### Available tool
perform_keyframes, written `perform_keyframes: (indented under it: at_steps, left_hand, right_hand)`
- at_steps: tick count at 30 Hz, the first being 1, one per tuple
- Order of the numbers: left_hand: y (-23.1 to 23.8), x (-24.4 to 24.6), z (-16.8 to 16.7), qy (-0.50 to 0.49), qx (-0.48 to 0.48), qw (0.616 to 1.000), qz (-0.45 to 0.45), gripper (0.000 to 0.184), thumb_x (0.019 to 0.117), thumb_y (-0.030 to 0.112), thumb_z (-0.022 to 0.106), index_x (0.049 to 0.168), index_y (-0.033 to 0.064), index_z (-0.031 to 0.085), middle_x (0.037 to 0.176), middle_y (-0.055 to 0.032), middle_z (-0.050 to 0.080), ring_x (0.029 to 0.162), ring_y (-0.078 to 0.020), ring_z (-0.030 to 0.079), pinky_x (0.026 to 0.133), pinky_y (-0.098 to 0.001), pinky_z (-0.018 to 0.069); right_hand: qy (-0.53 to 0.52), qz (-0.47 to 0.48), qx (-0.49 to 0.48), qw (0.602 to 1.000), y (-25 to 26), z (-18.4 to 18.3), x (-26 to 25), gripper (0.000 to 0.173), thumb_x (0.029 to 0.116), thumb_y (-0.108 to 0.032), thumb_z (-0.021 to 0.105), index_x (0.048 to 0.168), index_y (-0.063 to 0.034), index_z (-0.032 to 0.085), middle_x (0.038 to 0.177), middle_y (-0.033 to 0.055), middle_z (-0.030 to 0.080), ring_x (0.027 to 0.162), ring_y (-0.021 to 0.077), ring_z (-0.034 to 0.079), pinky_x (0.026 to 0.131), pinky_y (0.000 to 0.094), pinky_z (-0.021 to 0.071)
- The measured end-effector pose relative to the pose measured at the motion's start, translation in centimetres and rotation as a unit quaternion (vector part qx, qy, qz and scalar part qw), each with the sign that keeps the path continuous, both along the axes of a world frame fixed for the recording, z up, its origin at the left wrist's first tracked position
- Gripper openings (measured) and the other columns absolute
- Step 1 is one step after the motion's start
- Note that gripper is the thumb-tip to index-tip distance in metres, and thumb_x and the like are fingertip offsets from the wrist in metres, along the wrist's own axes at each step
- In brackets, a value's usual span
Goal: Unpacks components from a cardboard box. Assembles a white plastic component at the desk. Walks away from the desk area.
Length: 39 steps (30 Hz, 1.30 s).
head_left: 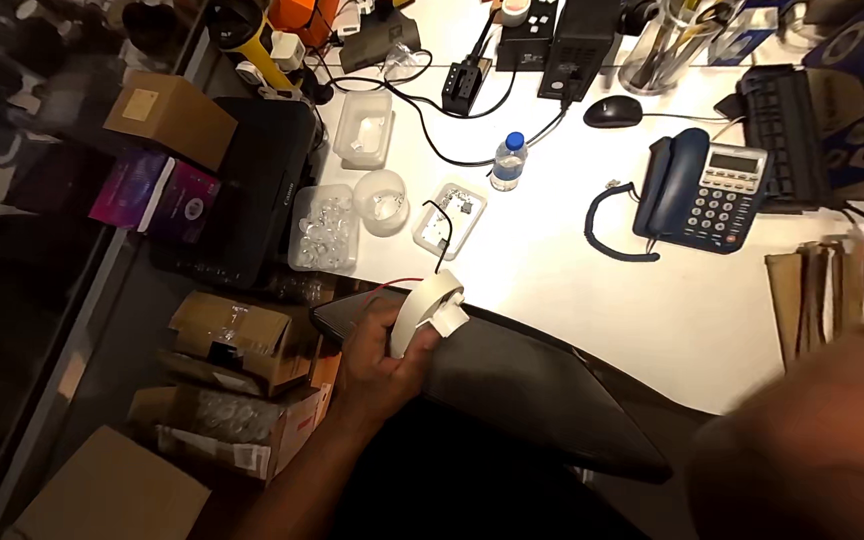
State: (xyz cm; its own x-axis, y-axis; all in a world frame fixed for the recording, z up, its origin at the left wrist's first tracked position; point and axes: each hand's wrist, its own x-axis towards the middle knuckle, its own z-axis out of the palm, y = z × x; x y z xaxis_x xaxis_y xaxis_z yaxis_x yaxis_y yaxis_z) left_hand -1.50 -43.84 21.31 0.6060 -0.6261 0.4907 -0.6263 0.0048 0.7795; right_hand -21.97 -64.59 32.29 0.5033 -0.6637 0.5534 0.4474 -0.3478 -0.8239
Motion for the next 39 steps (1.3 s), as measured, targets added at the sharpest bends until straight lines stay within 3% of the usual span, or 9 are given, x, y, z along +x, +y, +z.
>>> perform_keyframes:
  at_steps: [2, 5, 10, 16, 19, 23, 26, 31, 39]
  left_hand:
    - [-0.2, 0.1, 0.0, 0.013, 0.034, 0.999, 0.032, 0.034, 0.0974, 0.036, 0.07, 0.1, 0.0028, 0.065, 0.093, -0.005, 0.069, 0.085, -0.008, 0.068, 0.076, -0.0261, 0.06]
    - [-0.6, -0.2, 0.2, 0.069, 0.083, 0.993, 0.042, 0.034, 0.0964, 0.033, 0.07, 0.101, 0.0, 0.066, 0.094, -0.0058, 0.07, 0.083, -0.0084, 0.068, 0.074, -0.0264, 0.0603]
    - [-1.5, -0.7, 1.2, 0.298, 0.108, 0.947, -0.042, 0.031, 0.0994, 0.028, 0.062, 0.11, -0.0001, 0.055, 0.09, -0.0051, 0.07, 0.077, -0.0118, 0.071, 0.07, -0.0295, 0.062]
    - [-1.6, -1.1, 0.0, 0.482, 0.085, 0.86, -0.146, 0.065, 0.1045, 0.045, 0.046, 0.147, -0.0016, 0.033, 0.116, -0.0085, 0.068, 0.1, -0.0149, 0.071, 0.087, -0.0335, 0.0622]
    - [-1.6, -0.7, -0.5, 0.621, 0.046, 0.752, -0.219, 0.075, 0.0975, 0.071, 0.043, 0.133, 0.006, 0.054, 0.103, -0.0123, 0.072, 0.088, -0.0226, 0.073, 0.073, -0.0393, 0.064]
    - [-1.6, 0.2, -2.7, 0.703, 0.04, 0.617, -0.352, 0.071, 0.0981, 0.072, 0.038, 0.123, 0.0106, 0.065, 0.095, -0.0156, 0.072, 0.078, -0.0265, 0.073, 0.062, -0.0396, 0.0627]
    - [-1.7, 0.4, -3.9, 0.722, 0.057, 0.562, -0.4, 0.069, 0.0999, 0.068, 0.035, 0.118, 0.0094, 0.067, 0.092, -0.0163, 0.071, 0.073, -0.0263, 0.072, 0.058, -0.0373, 0.0611]
    - [-2.2, 1.1, -4.4, 0.709, 0.084, 0.555, -0.426, 0.064, 0.1007, 0.064, 0.038, 0.12, 0.0096, 0.066, 0.091, -0.0156, 0.07, 0.072, -0.0254, 0.071, 0.057, -0.0365, 0.06]
    - [-3.7, 1.8, -4.3, 0.683, 0.027, 0.628, -0.371, 0.052, 0.1065, 0.052, 0.041, 0.128, 0.0108, 0.064, 0.112, -0.0113, 0.072, 0.098, -0.0187, 0.072, 0.083, -0.0367, 0.0612]
  right_hand:
    - [0.144, 0.084, 0.162, 0.973, 1.0, -5.1, 1.9, 0.033, 0.1063, -0.029, 0.05, 0.134, -0.0145, 0.059, 0.142, -0.0072, 0.06, 0.133, 0.0057, 0.053, 0.112, 0.0267, 0.0433]
    - [0.31, 0.158, 0.409, 0.844, 2.4, -11.9, 6.0, 0.056, 0.1038, -0.027, 0.052, 0.152, -0.0031, 0.039, 0.136, 0.0113, 0.062, 0.119, 0.0191, 0.063, 0.102, 0.0367, 0.0522]
    - [0.215, 0.14, 0.14, 0.956, 4.9, -11.5, 7.4, 0.049, 0.0957, -0.022, 0.07, 0.133, 0.0066, 0.058, 0.121, 0.0119, 0.067, 0.106, 0.015, 0.067, 0.09, 0.0285, 0.0583]
    - [0.197, 0.092, 0.048, 0.975, 5.1, -13.7, 7.9, 0.035, 0.0962, -0.024, 0.071, 0.123, -0.0012, 0.07, 0.107, 0.0054, 0.067, 0.088, 0.0066, 0.063, 0.08, 0.0222, 0.0565]
    - [0.193, 0.1, 0.046, 0.975, 4.6, -14.2, 7.4, 0.031, 0.0978, -0.022, 0.068, 0.122, -0.0028, 0.071, 0.108, 0.0052, 0.065, 0.088, 0.0064, 0.063, 0.079, 0.0221, 0.0567]
    - [0.165, 0.196, 0.132, 0.958, 3.5, -14.4, 7.1, 0.046, 0.0959, -0.023, 0.071, 0.135, -0.0024, 0.061, 0.122, 0.0056, 0.061, 0.095, 0.0078, 0.063, 0.083, 0.0256, 0.0572]
    - [0.192, 0.263, 0.192, 0.926, 2.8, -14.2, 6.7, 0.046, 0.0962, -0.022, 0.069, 0.137, -0.0041, 0.06, 0.129, 0.0057, 0.064, 0.103, 0.0104, 0.066, 0.09, 0.0296, 0.0571]
    - [0.177, 0.254, 0.187, 0.932, 2.1, -14.7, 6.3, 0.025, 0.098, -0.011, 0.064, 0.12, -0.0019, 0.07, 0.121, 0.0047, 0.068, 0.098, 0.0098, 0.067, 0.087, 0.0285, 0.0585]
    - [0.229, 0.069, -0.05, 0.97, 2.4, -15.3, 6.7, 0.021, 0.1016, -0.012, 0.058, 0.111, -0.0045, 0.075, 0.116, 0.007, 0.064, 0.103, 0.0098, 0.064, 0.089, 0.0268, 0.058]
